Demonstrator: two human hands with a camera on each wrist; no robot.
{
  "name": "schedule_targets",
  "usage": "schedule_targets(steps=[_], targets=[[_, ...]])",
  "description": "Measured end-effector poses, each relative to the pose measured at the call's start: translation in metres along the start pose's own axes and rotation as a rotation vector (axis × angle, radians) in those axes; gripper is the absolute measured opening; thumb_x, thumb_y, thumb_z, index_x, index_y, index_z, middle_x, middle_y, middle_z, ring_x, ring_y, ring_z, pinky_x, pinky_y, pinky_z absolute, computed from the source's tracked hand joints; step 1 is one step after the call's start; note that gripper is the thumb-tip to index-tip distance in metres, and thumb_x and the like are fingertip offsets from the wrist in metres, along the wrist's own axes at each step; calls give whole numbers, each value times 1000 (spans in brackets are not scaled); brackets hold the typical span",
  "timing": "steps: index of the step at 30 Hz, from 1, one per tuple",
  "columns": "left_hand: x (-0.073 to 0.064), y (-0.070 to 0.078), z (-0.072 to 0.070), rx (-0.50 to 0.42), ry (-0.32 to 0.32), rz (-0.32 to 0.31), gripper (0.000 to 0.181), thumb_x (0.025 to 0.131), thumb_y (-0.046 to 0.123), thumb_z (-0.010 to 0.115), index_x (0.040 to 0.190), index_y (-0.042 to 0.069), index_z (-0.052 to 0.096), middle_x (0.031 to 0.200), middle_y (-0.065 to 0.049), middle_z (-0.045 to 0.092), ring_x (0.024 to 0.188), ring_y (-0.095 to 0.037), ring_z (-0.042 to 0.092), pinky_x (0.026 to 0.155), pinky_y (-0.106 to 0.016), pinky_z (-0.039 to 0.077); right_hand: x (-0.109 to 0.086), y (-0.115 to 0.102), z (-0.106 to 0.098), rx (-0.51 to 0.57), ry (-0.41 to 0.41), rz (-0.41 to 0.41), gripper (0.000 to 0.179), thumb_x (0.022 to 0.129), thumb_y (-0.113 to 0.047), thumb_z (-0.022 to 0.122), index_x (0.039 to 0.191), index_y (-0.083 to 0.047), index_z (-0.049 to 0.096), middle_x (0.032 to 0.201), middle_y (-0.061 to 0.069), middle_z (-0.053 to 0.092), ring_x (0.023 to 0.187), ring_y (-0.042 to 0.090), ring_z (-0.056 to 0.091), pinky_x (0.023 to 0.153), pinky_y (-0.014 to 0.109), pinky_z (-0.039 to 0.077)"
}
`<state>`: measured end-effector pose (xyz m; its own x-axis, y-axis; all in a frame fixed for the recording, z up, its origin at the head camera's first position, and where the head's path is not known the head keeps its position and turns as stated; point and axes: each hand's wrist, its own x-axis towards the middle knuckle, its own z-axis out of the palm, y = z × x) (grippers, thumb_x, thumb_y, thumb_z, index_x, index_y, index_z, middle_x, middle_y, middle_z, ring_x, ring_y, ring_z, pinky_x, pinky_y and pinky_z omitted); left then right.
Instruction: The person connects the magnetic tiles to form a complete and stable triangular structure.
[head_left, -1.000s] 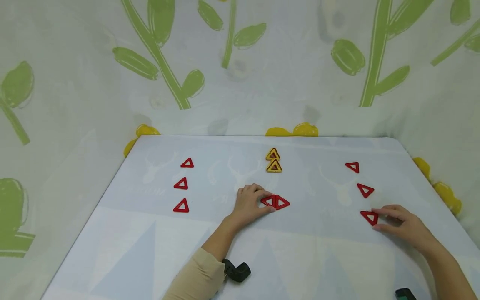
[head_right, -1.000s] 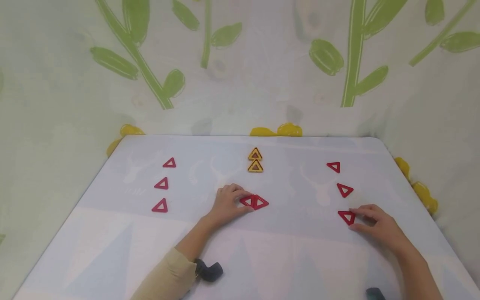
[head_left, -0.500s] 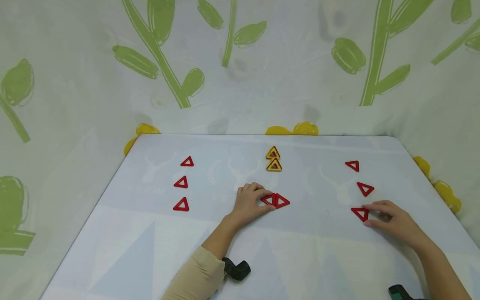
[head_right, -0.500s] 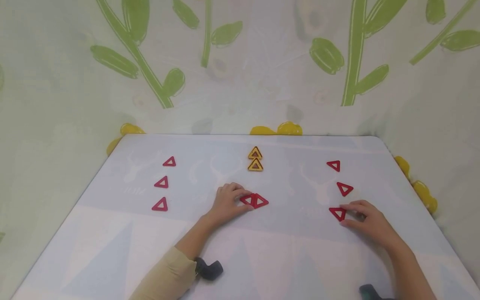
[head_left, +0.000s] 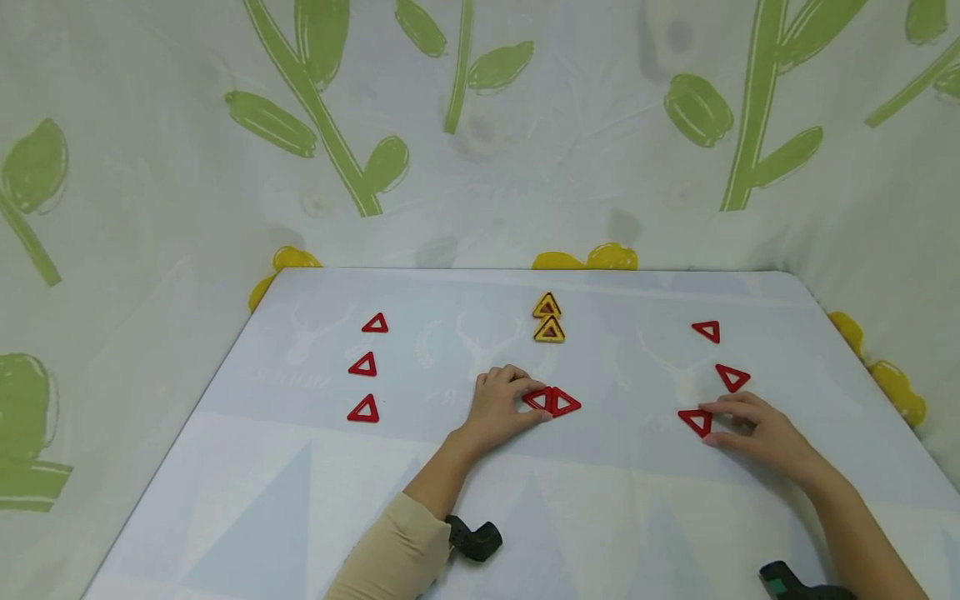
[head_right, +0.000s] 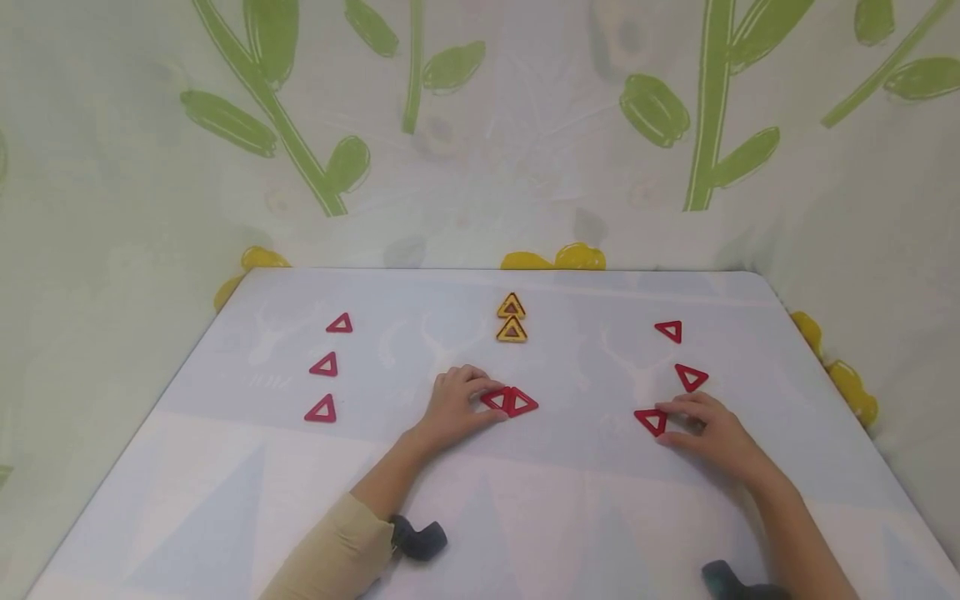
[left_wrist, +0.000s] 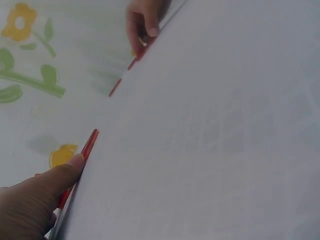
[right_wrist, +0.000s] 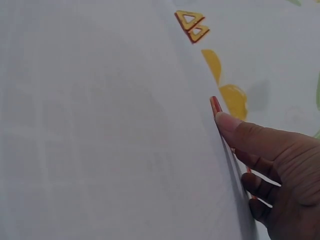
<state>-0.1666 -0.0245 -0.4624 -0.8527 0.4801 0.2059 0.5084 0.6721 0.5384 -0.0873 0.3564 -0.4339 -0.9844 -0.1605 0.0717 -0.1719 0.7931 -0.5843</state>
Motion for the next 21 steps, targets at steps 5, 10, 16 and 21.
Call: schedule_targets(steps=[5, 10, 16, 21], targets=[[-1, 1, -1, -7, -2, 1, 41, 80, 41, 73, 115, 21, 69, 110, 0, 56, 104, -18, 48, 91, -39, 31, 6, -5, 4, 11, -2, -35, 36, 76, -19, 79, 109, -8, 69, 106, 0, 54, 87, -10, 42, 70, 15, 43], [0, 1, -1, -2, -1, -1, 40, 80, 42, 72, 115, 22, 68, 110, 1, 55, 104, -18, 48, 91, -39, 31, 10, -8, 9, 22, 15, -91, 35, 75, -14, 79, 107, -6, 70, 102, -3, 53, 87, -7, 43, 69, 15, 43], [0, -1, 0, 1, -2, 3, 40, 80, 42, 72, 115, 22, 69, 109, 1, 55, 103, -18, 48, 91, -39, 31, 14, -15, 13, 37, 12, -120, 34, 75, -13, 79, 107, -6, 70, 101, -1, 54, 86, -5, 44, 68, 16, 43], [-1, -1, -1, -9, -1, 7, 40, 80, 41, 72, 115, 22, 69, 109, 1, 55, 104, -18, 48, 91, -39, 31, 16, -16, 17, 47, 21, -141, 35, 74, -11, 79, 107, -5, 70, 101, -1, 55, 85, -3, 45, 68, 16, 42]])
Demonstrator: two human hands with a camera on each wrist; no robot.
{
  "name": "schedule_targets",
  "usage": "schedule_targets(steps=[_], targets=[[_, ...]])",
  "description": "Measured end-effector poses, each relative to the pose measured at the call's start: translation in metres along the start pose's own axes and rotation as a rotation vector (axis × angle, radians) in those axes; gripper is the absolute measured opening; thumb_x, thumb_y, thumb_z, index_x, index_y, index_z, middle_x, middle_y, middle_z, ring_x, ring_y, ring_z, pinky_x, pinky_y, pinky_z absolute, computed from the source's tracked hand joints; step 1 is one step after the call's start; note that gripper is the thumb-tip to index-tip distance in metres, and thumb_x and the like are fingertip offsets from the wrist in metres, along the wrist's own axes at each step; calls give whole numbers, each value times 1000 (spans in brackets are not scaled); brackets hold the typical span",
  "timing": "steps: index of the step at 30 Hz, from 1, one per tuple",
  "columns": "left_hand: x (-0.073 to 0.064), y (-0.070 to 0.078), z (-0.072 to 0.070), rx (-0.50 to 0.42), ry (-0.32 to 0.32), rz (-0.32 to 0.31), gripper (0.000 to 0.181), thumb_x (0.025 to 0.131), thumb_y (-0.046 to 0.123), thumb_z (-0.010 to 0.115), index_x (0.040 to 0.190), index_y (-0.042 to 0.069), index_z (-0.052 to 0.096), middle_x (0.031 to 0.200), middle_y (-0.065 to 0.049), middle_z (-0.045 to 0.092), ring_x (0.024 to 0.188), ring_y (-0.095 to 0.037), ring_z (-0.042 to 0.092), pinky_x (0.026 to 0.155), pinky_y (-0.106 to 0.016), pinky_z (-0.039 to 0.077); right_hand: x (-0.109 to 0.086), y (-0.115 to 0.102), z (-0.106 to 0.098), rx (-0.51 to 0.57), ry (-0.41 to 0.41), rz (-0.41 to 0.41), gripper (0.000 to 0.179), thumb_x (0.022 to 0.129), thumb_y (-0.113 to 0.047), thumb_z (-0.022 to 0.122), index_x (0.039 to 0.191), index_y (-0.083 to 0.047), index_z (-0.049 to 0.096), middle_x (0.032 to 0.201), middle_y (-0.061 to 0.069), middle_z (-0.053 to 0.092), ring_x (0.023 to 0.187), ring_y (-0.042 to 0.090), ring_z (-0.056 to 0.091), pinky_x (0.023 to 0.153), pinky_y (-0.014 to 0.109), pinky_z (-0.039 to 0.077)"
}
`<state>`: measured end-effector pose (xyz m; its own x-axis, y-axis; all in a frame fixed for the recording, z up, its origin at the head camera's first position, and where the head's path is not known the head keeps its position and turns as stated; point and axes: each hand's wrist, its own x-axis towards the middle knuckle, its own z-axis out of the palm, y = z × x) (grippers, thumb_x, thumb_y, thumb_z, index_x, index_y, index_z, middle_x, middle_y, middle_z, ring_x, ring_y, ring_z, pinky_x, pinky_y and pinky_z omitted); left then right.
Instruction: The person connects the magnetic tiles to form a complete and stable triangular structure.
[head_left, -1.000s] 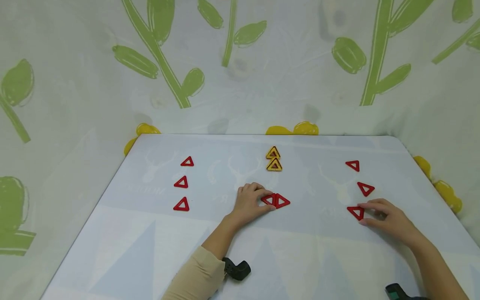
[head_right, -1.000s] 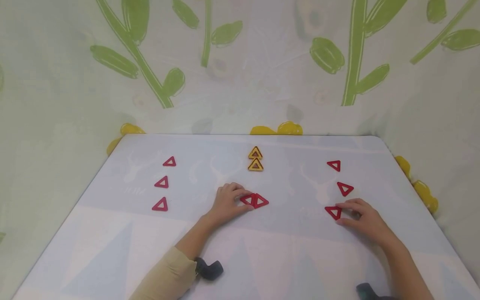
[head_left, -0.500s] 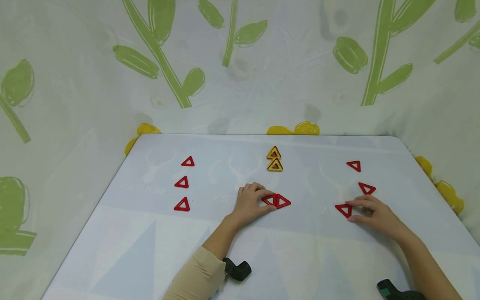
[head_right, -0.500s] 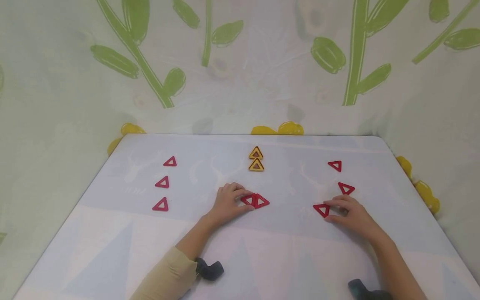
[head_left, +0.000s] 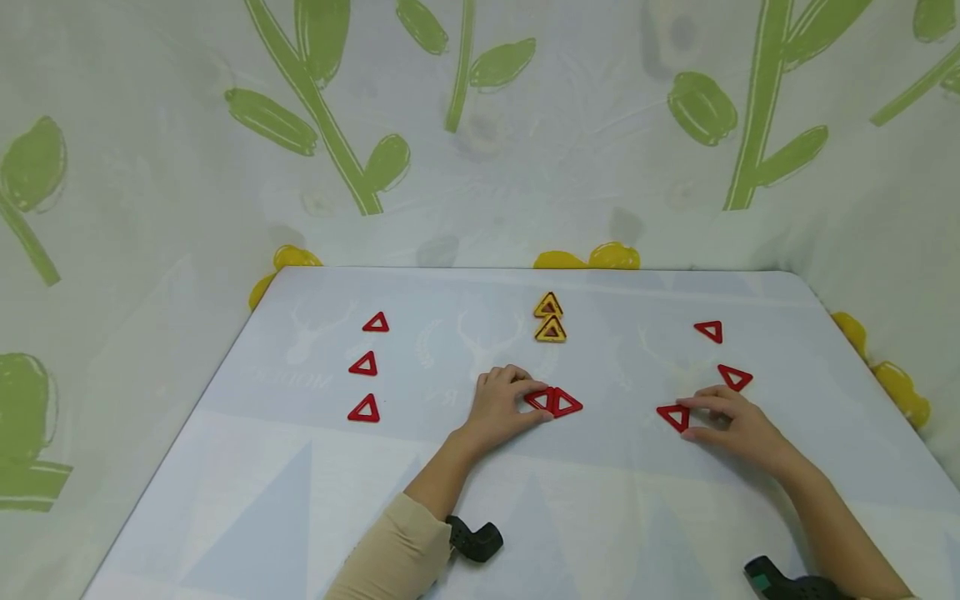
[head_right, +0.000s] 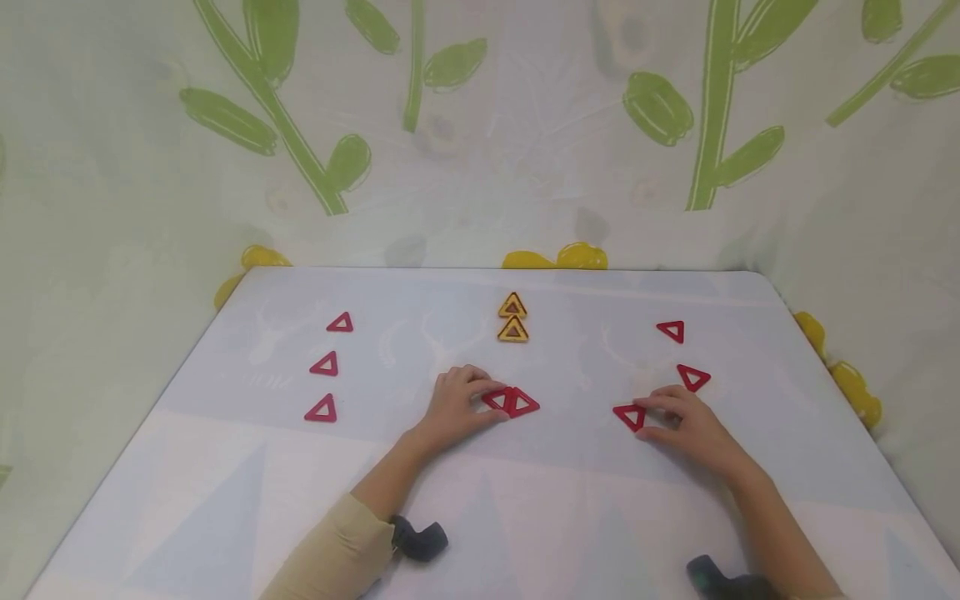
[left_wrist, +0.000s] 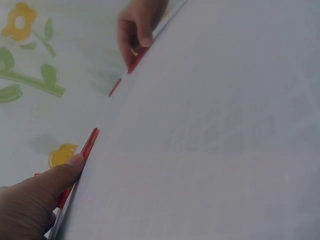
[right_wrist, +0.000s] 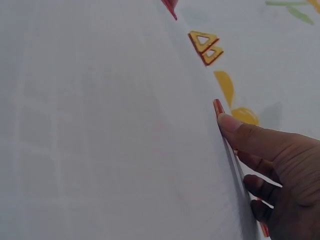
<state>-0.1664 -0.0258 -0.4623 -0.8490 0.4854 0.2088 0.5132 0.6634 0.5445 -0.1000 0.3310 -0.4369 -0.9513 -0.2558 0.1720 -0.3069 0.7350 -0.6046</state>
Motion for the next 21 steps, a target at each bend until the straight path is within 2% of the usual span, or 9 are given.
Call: schedule_targets(steps=[7, 15, 21], targets=[[0, 1, 0, -7, 7, 3, 40, 80, 41, 72, 115, 22, 69, 109, 0, 56, 103, -18, 48, 90, -39, 31, 4, -1, 4, -14, -22, 18, 35, 75, -13, 79, 108, -6, 70, 104, 5, 56, 90, -9, 42, 69, 17, 45], [0, 1, -1, -3, 1, -1, 41, 80, 41, 72, 116, 22, 69, 110, 1, 55, 103, -18, 48, 90, -38, 31, 12, -8, 8, 1, -54, 32, 36, 75, -15, 79, 108, -7, 70, 106, 8, 57, 91, -2, 43, 69, 18, 44], [0, 2, -2, -7, -11, -12, 40, 81, 41, 72, 116, 22, 69, 110, 1, 55, 104, -17, 47, 91, -38, 31, 17, -12, 10, -5, -71, 30, 36, 76, -17, 79, 110, -7, 70, 108, 9, 57, 94, -3, 41, 71, 19, 46]])
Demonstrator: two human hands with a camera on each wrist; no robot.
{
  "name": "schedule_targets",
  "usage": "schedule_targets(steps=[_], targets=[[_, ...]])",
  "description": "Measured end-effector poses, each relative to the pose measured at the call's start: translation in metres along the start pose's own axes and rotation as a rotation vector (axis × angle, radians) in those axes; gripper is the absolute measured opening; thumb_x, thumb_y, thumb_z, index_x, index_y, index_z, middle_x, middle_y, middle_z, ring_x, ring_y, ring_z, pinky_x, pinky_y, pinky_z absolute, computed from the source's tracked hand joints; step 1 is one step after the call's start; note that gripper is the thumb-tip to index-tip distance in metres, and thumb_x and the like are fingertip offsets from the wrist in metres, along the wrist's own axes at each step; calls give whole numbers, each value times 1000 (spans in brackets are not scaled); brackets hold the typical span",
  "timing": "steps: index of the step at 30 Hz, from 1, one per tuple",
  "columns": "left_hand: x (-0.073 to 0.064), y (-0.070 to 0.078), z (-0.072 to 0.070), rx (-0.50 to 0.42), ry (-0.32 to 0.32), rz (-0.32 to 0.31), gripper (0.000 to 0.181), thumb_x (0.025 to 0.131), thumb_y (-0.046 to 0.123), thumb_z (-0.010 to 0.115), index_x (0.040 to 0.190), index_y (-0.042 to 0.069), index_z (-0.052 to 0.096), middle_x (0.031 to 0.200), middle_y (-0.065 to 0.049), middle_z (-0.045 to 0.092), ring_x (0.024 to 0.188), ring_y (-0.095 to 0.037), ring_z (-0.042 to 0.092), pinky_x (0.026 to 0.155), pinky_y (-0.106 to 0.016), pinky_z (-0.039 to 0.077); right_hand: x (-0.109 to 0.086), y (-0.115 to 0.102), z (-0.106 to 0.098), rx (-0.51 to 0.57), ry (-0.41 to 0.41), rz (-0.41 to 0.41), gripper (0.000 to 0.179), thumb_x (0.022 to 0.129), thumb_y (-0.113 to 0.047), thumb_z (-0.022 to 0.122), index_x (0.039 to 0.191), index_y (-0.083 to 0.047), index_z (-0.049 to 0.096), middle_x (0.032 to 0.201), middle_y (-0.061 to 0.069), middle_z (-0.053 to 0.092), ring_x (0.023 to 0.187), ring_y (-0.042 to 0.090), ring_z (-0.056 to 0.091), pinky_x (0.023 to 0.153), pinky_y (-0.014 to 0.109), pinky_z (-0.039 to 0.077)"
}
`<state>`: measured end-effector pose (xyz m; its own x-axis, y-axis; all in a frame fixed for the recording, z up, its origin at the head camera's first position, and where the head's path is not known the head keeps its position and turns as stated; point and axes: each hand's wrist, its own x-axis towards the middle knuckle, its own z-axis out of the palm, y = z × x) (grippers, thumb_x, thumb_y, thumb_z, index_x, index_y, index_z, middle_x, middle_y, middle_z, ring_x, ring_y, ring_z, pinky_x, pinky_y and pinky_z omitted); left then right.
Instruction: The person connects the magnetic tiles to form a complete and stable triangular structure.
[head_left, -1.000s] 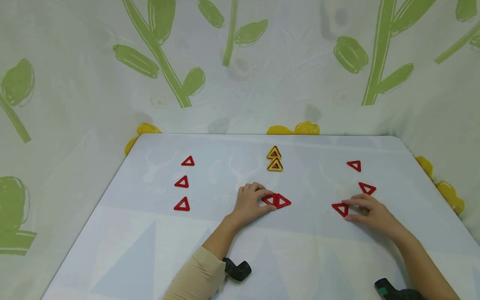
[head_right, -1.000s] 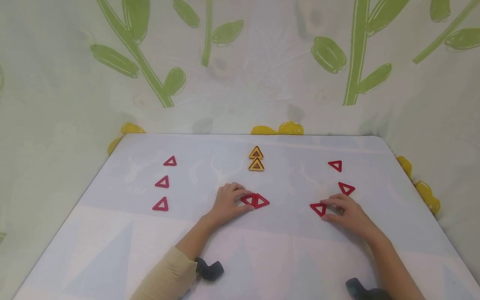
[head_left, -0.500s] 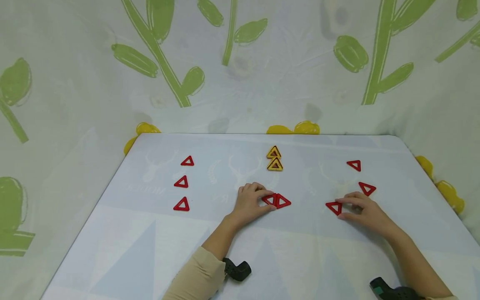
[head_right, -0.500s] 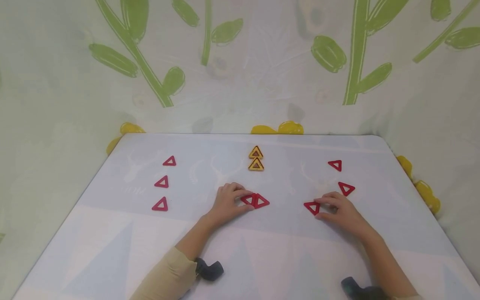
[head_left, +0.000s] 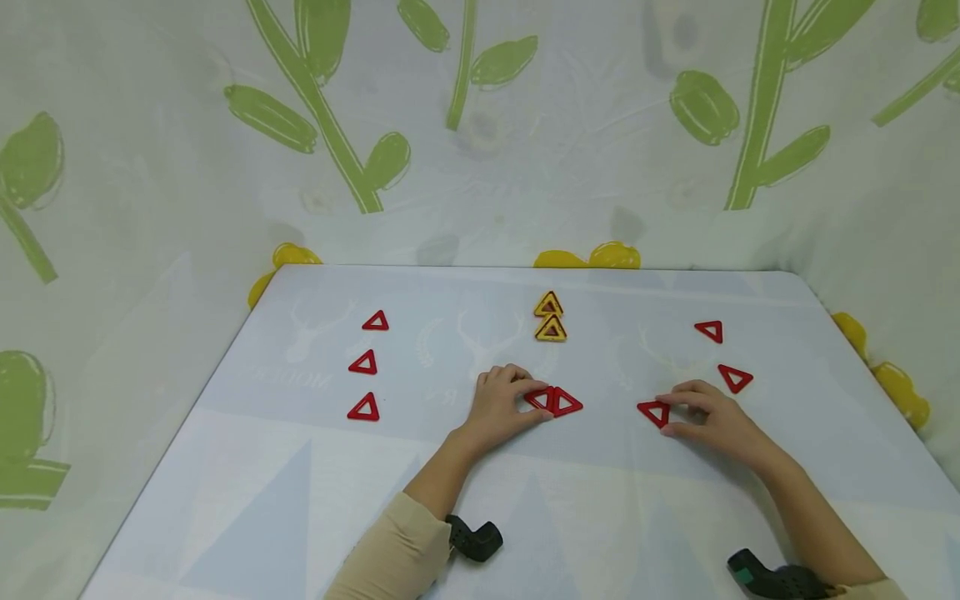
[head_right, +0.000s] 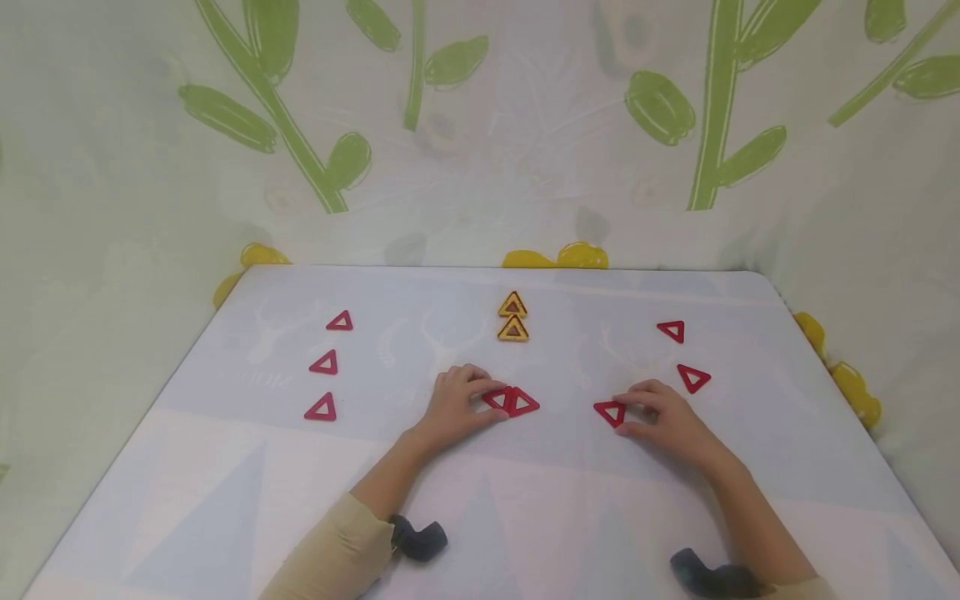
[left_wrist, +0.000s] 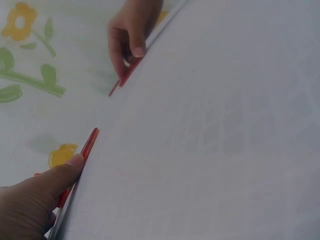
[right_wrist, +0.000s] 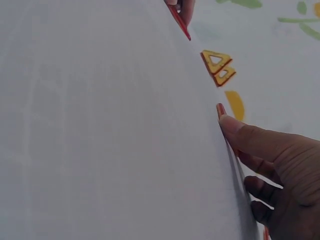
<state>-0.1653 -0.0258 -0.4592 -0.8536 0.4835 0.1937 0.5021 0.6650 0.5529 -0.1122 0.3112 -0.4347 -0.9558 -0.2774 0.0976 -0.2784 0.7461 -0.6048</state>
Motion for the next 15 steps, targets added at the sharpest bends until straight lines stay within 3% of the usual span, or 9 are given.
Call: schedule_targets(steps=[15], targets=[[0, 1, -2, -7, 3, 7, 40, 81, 41, 72, 116, 21, 69, 110, 0, 55, 104, -18, 47, 91, -39, 31, 13, -8, 12, 24, -32, -38, 37, 76, -17, 79, 111, -8, 70, 103, 1, 57, 92, 0, 44, 70, 20, 45]])
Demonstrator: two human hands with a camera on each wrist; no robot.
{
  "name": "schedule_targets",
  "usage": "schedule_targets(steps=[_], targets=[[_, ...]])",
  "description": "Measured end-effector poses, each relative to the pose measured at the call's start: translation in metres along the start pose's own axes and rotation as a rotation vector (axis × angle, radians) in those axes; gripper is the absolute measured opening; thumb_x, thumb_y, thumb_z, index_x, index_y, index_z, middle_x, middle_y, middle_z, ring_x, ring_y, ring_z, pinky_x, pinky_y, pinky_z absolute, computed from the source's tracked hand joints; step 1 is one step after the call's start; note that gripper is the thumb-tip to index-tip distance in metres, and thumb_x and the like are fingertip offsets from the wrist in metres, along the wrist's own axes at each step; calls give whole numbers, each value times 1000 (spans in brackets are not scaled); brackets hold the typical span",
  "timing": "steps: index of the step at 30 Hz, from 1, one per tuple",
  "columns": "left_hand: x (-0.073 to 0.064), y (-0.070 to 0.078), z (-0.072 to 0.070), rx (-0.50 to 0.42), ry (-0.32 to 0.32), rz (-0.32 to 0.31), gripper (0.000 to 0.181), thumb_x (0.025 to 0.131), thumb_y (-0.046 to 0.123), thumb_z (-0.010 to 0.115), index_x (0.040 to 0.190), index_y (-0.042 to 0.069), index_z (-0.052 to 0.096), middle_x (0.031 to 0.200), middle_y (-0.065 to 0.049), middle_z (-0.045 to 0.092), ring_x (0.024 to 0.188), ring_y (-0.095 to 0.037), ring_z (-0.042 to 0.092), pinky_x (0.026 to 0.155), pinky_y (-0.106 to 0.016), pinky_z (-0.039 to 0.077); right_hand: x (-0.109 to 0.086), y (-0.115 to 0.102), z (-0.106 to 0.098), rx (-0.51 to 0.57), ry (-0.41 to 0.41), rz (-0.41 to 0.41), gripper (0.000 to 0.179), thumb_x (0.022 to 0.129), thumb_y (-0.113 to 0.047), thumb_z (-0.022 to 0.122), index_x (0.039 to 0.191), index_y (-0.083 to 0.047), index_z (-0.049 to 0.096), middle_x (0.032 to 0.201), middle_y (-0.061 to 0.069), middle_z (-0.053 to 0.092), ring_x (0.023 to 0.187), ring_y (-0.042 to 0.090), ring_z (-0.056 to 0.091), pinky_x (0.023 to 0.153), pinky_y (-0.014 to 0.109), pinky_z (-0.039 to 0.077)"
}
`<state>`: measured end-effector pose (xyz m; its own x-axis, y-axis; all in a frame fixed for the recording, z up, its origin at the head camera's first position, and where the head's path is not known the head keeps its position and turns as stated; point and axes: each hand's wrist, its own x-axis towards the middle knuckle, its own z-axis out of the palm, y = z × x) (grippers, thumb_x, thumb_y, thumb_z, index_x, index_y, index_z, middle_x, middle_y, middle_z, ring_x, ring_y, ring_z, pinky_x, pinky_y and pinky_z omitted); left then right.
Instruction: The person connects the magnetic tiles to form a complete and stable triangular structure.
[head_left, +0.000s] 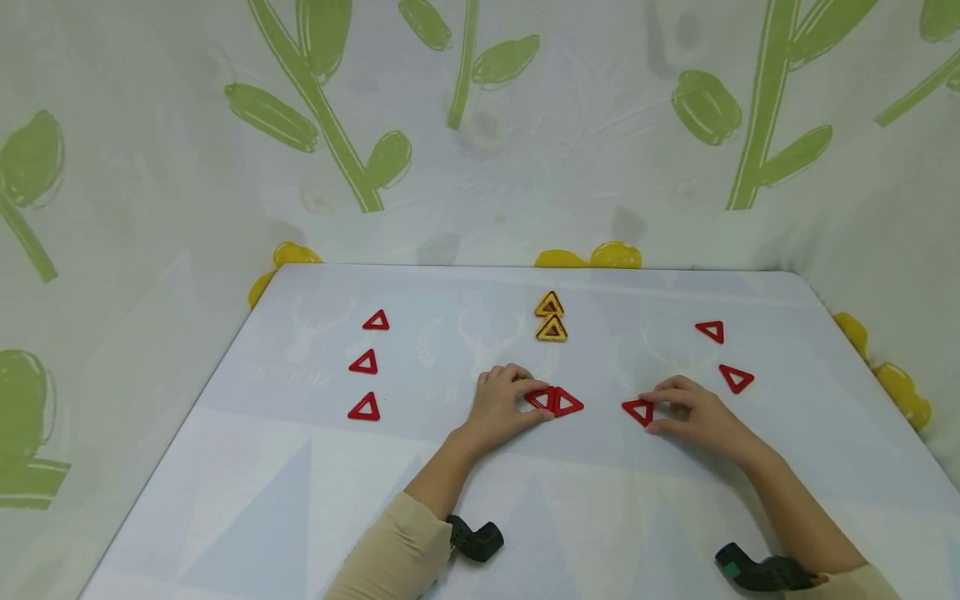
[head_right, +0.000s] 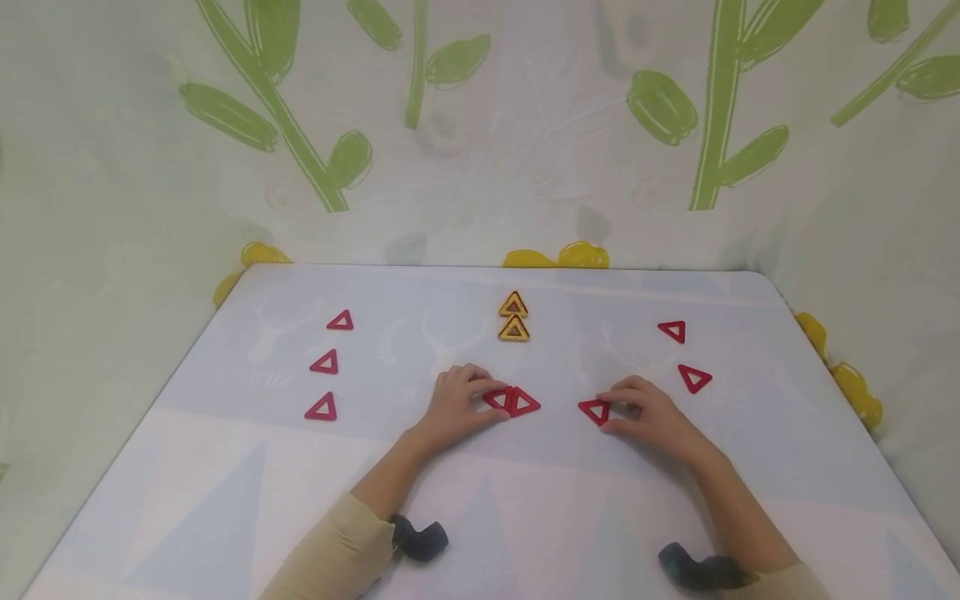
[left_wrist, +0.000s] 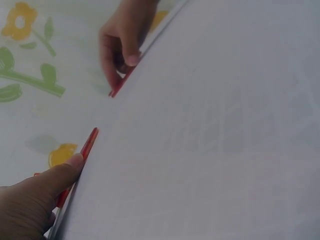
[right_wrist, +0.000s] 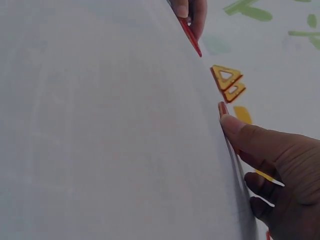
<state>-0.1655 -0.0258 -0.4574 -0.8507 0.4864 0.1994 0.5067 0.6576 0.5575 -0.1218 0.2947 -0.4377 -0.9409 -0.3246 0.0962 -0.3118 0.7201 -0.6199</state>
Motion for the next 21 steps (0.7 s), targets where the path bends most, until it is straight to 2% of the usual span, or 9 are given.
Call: schedule_targets(steps=[6, 12, 21], targets=[[0, -1, 1, 16, 7, 6, 40, 80, 42, 72, 115, 22, 69, 109, 1, 55, 103, -18, 47, 90, -38, 31, 8, -5, 5, 34, -16, -3, 39, 74, -17, 81, 110, -8, 70, 98, -1, 58, 88, 2, 46, 70, 19, 45], [0, -2, 2, 10, 2, 1, 40, 81, 43, 71, 115, 22, 69, 110, 0, 55, 104, -18, 47, 90, -38, 32, 16, -11, 10, 38, -13, -24, 38, 72, -13, 81, 108, -6, 71, 95, -2, 58, 85, 4, 47, 69, 20, 44], [0, -2, 2, 13, -1, 7, 40, 81, 43, 71, 115, 22, 69, 110, 0, 55, 103, -18, 47, 90, -38, 31, 25, -16, 17, 17, -16, -3, 39, 73, -17, 81, 109, -6, 71, 94, -1, 58, 87, 9, 47, 70, 22, 45]])
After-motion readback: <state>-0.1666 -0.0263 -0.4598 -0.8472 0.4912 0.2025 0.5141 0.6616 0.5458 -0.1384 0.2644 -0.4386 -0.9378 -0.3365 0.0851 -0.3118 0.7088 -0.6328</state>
